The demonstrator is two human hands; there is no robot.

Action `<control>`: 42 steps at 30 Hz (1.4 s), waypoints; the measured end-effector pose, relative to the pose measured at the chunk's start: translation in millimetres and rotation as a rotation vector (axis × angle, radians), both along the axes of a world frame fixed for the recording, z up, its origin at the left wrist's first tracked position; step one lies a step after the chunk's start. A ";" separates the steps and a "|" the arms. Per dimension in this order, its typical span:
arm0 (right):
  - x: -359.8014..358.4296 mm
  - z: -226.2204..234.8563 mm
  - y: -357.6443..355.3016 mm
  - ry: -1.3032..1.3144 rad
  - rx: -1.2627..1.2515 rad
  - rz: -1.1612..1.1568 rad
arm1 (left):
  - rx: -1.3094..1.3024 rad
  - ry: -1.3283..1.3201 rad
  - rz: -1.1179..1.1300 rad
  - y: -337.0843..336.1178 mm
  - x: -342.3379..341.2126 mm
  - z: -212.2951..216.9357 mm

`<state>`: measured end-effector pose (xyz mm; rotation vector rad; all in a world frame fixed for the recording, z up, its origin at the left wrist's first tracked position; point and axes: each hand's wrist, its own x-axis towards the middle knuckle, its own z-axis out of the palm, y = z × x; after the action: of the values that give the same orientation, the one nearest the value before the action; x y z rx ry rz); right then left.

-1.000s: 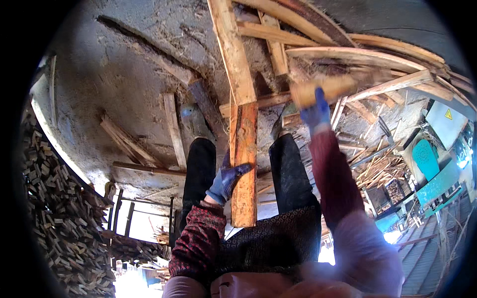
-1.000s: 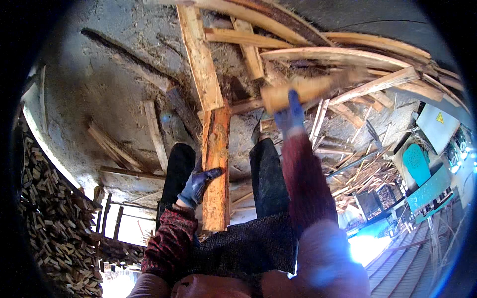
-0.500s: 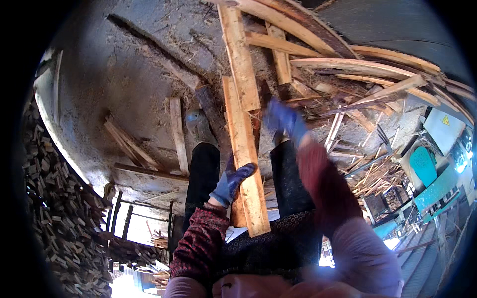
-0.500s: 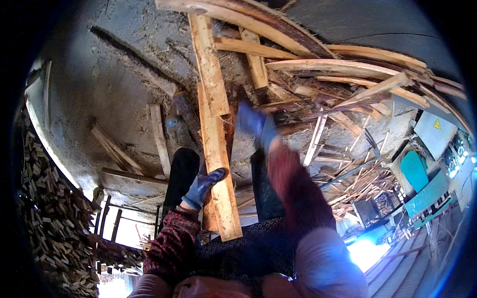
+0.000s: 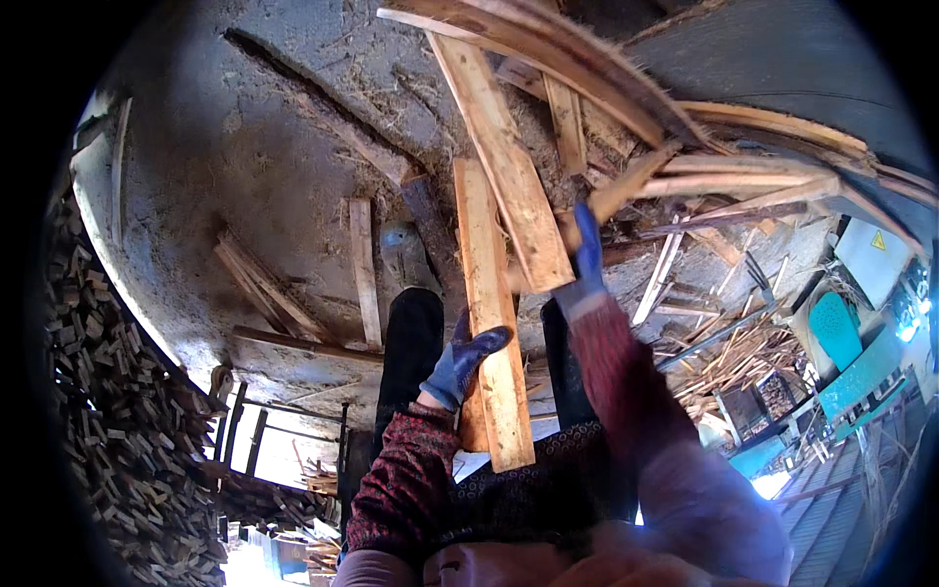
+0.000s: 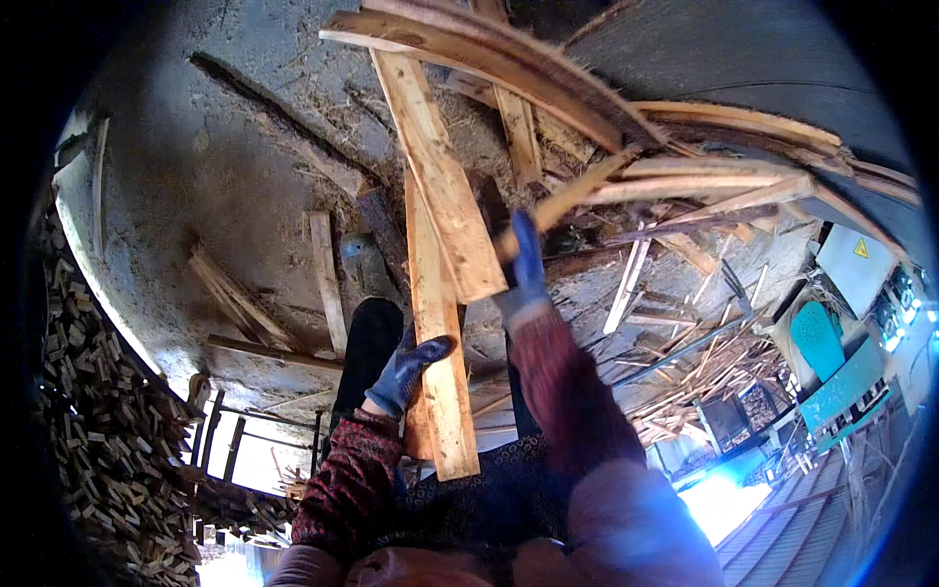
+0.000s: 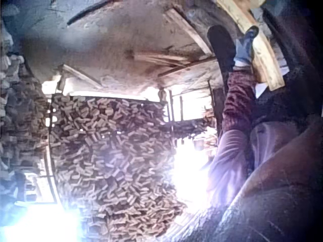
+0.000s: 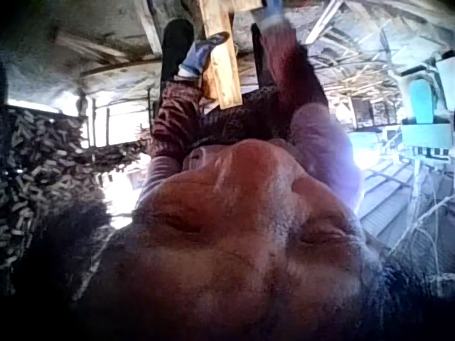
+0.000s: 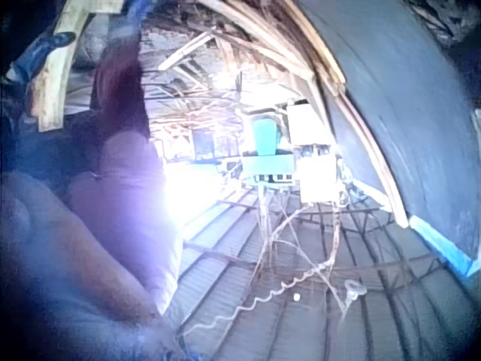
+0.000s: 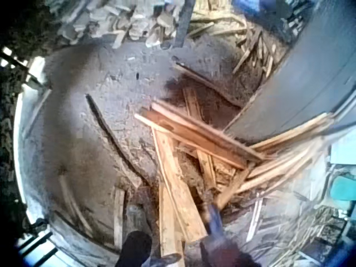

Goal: The person picks up pieces of wood from a pile on the floor and stacks them onto a large, organized pile of firewood. The person wears blue gloves and handles the wood by hand, moving from the floor to the stack repeatedly.

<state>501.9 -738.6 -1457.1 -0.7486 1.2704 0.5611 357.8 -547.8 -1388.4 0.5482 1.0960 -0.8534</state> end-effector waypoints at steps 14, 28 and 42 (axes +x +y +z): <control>-156.4 221.1 -2.0 0.123 -0.235 0.531 | 0.027 -0.103 -0.003 -25.8 25.4 38.6; -69.7 449.2 55.5 -0.296 0.107 0.960 | 0.187 -0.272 0.398 38.5 19.7 286.9; -10.4 817.7 265.0 -1.077 0.437 1.197 | 0.687 -1.116 0.757 272.5 63.8 734.3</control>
<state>491.6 -473.6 -639.4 -1.1541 -0.4073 1.1100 421.6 -275.3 -654.1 0.9196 0.4175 0.5313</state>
